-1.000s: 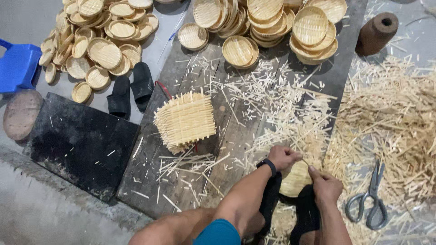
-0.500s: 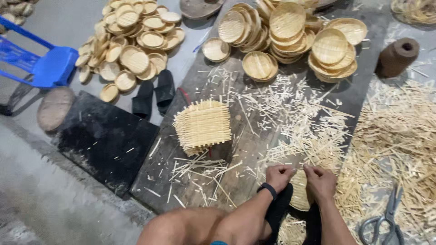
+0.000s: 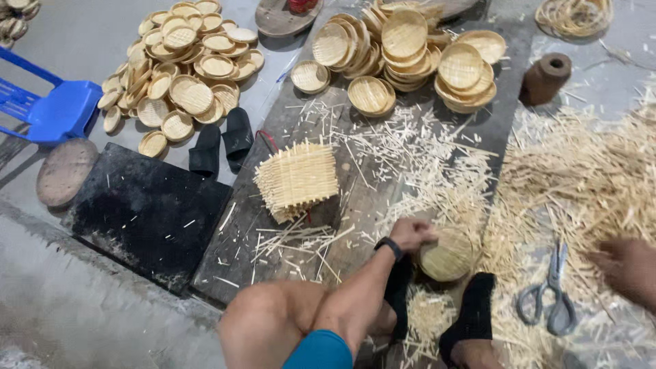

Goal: The person weaves thin bamboo strips into small round basins, using a wooden block as a form. They trim excess strips with shears and stack the finished basins on the floor.

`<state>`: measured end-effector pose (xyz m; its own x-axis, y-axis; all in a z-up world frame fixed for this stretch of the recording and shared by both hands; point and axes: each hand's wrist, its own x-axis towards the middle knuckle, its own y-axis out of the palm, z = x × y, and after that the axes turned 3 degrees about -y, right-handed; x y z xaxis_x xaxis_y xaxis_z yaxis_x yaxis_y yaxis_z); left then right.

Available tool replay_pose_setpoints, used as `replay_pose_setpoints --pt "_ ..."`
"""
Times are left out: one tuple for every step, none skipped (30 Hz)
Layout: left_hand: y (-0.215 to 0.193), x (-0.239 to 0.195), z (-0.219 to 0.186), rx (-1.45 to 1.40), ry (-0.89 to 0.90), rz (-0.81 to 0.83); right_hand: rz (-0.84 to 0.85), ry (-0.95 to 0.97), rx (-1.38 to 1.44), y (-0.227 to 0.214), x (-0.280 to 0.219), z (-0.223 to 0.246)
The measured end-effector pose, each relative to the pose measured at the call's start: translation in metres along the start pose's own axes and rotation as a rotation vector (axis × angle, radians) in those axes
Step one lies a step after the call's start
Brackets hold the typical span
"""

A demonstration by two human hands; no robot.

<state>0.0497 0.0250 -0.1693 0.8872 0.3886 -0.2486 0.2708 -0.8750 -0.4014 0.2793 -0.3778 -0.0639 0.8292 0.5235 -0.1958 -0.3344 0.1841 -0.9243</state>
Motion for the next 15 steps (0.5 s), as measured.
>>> replay_pose_setpoints --pt "0.002 -0.005 -0.021 0.025 0.059 -0.068 0.007 0.044 -0.084 -0.008 -0.016 -0.023" --pt "0.007 -0.015 -0.039 0.045 0.117 -0.14 0.018 0.068 -0.141 -0.011 -0.029 -0.041" --pt "0.014 -0.028 -0.054 0.122 0.174 -0.146 0.031 0.084 -0.189 -0.011 -0.042 -0.053" --pt "0.022 -0.041 -0.069 0.202 0.24 -0.139 0.036 0.093 -0.221 -0.009 -0.054 -0.063" --pt "0.029 -0.052 -0.078 0.28 0.306 -0.132 0.039 0.086 -0.213 0.0 -0.062 -0.067" --pt "0.033 -0.066 -0.078 0.38 0.428 -0.11 0.045 0.081 -0.182 0.014 -0.072 -0.067" --pt "0.035 -0.081 -0.073 0.477 0.552 -0.088 0.055 0.081 -0.124 0.034 -0.079 -0.063" --pt "0.039 -0.095 -0.069 0.569 0.672 -0.065 0.107 0.182 0.062 0.055 -0.087 -0.056" --pt "0.043 -0.108 -0.063 0.618 0.733 -0.063 0.135 0.253 0.254 0.081 -0.093 -0.044" --pt "0.046 -0.115 -0.056 0.666 0.8 -0.065 0.093 0.258 0.32 0.106 -0.096 -0.034" --pt "0.047 -0.121 -0.049 0.686 0.772 -0.015 0.068 0.313 0.348 0.131 -0.102 -0.025" --pt "0.049 -0.123 -0.042 0.707 0.744 0.041 -0.047 0.242 0.219 0.15 -0.106 -0.021" --pt "0.049 -0.122 -0.038 0.687 0.709 0.118 -0.152 0.238 0.15 0.166 -0.107 -0.019" --pt "0.049 -0.123 -0.034 0.667 0.668 0.2 -0.25 0.233 0.079 0.18 -0.108 -0.017" --pt "0.049 -0.119 -0.034 0.628 0.674 0.124 -0.265 0.201 0.104 0.189 -0.107 -0.018"
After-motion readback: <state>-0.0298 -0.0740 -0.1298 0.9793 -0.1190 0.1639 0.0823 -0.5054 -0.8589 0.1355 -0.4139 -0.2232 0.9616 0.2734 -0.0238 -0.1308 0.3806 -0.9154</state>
